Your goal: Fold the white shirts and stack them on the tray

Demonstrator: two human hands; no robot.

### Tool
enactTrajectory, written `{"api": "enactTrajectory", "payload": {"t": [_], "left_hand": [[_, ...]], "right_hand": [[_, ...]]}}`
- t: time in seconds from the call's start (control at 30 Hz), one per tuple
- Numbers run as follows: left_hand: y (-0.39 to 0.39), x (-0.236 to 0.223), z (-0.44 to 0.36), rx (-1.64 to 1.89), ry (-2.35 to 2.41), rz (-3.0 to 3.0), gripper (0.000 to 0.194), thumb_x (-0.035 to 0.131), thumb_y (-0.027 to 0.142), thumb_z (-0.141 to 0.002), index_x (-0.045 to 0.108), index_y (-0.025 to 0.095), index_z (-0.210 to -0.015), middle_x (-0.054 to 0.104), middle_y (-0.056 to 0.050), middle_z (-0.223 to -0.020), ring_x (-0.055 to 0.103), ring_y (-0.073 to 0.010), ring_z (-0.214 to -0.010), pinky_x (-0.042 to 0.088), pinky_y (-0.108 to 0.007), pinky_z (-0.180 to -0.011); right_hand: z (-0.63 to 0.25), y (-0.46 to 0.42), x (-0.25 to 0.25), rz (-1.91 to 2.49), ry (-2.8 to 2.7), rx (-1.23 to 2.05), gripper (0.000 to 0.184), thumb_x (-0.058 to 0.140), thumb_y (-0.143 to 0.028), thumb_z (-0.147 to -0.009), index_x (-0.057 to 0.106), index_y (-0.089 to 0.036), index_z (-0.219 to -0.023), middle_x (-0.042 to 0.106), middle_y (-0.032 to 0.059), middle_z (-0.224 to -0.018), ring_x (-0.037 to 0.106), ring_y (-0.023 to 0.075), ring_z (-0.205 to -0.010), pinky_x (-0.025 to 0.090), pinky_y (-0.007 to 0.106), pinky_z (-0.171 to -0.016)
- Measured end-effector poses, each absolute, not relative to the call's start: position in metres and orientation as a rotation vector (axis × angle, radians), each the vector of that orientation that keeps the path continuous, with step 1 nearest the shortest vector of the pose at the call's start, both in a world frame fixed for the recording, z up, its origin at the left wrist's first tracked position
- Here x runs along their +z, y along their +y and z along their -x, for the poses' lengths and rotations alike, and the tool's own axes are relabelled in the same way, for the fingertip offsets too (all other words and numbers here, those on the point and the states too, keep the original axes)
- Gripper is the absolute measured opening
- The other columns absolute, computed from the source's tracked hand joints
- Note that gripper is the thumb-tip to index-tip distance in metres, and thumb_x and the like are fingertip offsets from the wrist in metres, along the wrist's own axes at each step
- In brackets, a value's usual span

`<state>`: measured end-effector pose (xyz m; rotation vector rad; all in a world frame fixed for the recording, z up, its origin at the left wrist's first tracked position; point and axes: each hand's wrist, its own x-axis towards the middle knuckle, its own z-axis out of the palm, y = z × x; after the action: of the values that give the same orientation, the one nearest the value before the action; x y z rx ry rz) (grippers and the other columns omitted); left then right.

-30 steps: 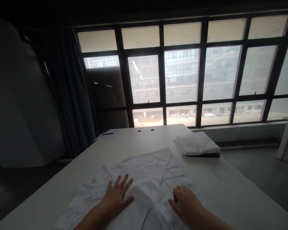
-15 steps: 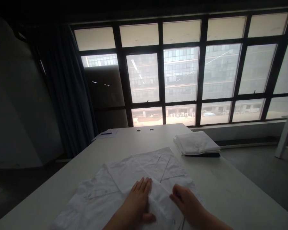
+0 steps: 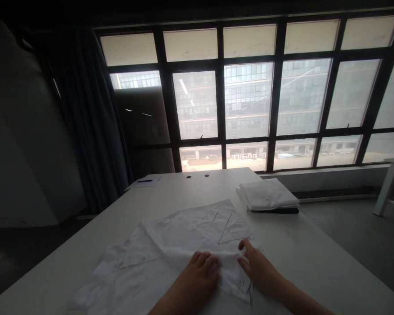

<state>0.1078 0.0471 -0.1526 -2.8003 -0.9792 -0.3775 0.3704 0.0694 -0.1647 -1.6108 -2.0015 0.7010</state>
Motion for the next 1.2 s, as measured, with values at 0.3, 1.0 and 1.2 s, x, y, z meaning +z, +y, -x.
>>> {"api": "enactTrajectory", "payload": {"t": [0.3, 1.0, 1.2], "left_hand": [[0.033, -0.128, -0.111, -0.267, -0.952, 3.075, 0.038, 0.06, 0.024, -0.086, 0.054, 0.023, -0.123, 0.056, -0.004, -0.142, 0.049, -0.0225, -0.132, 0.03, -0.042, -0.119], [0.046, -0.152, -0.093, -0.206, -1.384, 3.065, 0.086, 0.052, 0.066, -0.091, 0.006, 0.037, -0.158, 0.011, -0.007, -0.165, 0.01, -0.0356, -0.152, 0.007, -0.07, -0.118], [0.066, -0.166, -0.043, -0.138, -1.647, 2.814, 0.077, 0.034, 0.068, -0.097, 0.013, 0.025, -0.158, 0.013, -0.008, -0.164, 0.012, -0.0283, -0.152, 0.012, -0.052, -0.124]], "right_hand": [[-0.394, 0.07, -0.143, 1.493, -2.265, 0.811, 0.016, 0.055, -0.027, -0.085, 0.056, -0.022, -0.1, 0.064, 0.0008, -0.092, 0.059, 0.0129, -0.075, 0.038, 0.023, -0.066], [-0.344, 0.037, -0.162, 1.025, -2.669, 0.512, 0.072, 0.043, -0.052, -0.098, 0.019, -0.024, -0.159, 0.019, 0.0106, -0.163, 0.014, 0.0327, -0.151, 0.011, 0.054, -0.123], [-0.353, 0.035, -0.158, 1.041, -2.696, 0.576, 0.075, 0.045, -0.06, -0.096, 0.02, -0.027, -0.159, 0.015, 0.01, -0.162, 0.012, 0.0343, -0.151, 0.009, 0.058, -0.123]]}}
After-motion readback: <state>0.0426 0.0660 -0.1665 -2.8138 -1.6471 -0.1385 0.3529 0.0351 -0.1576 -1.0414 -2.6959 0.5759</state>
